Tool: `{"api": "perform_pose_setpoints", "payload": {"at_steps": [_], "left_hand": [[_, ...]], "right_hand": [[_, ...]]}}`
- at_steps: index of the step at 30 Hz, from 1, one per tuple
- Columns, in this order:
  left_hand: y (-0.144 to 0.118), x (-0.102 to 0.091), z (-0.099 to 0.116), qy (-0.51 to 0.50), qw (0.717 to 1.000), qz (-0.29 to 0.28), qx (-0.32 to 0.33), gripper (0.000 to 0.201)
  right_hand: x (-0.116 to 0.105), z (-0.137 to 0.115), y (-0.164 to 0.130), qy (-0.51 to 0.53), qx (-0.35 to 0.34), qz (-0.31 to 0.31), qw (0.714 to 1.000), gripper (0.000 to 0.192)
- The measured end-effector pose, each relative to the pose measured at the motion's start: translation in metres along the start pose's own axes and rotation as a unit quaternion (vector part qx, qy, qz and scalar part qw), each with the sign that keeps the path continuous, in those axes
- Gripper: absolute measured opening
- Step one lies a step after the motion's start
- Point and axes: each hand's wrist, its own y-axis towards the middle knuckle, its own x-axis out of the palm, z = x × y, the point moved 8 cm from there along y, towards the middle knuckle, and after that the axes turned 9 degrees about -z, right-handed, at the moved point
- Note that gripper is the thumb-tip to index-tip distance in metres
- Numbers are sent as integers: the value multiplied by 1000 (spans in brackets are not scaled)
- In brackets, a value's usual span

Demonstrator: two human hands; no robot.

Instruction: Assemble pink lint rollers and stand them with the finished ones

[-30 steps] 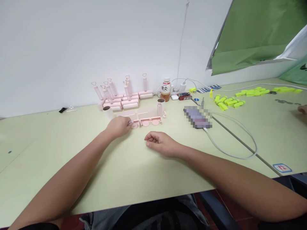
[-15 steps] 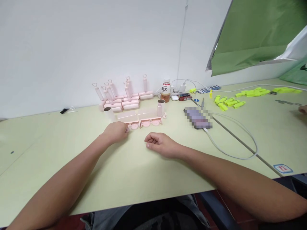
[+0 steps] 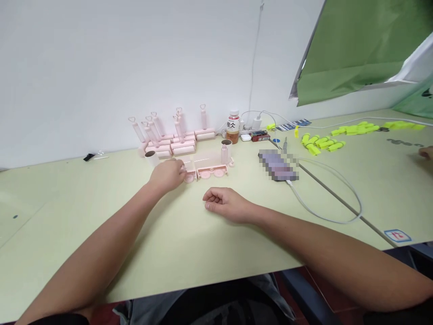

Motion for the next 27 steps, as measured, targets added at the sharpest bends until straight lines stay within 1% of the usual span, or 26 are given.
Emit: {"api": "perform_pose_setpoints", "payload": {"at_steps": [1,3,6,9,13,15,18,19,21,23,27], "left_hand": [[7,-4,-1,-11,1000,7,0,27],[22,-8,-6,-30,1000,1,-8,34],[42,-5,-13,-40,999,-28,-12,42],[48,1,-15,-47,997,-56,-1,43],[43,12,-10,-104,990,-100,6,45],[38,9,-3,-113,990,-76,23,44],[28,1,16,-93,991,-12,96,38],[24,2,23,-86,989,-8,123,37],[18,6,32,-76,984,-22,157,38],[14,11,35,-66,984,-34,163,38],[13,14,31,-66,988,-38,132,32]], "right_hand": [[0,0,0,-1,1,0,1000,18],[0,-1,0,-3,4,1,1000,18],[0,-2,-1,-3,8,-1,1000,18],[0,-3,-2,-13,8,-1,1000,18],[0,-5,-2,-19,10,1,1000,17],[0,-6,-3,-17,12,1,1000,16],[0,-6,-2,-16,12,3,1000,15],[0,-6,-2,-16,11,3,1000,15],[-1,-6,-1,-15,10,3,1000,15],[-1,-5,-1,-17,10,3,1000,15],[0,-6,-2,-19,13,6,1000,14]]}}
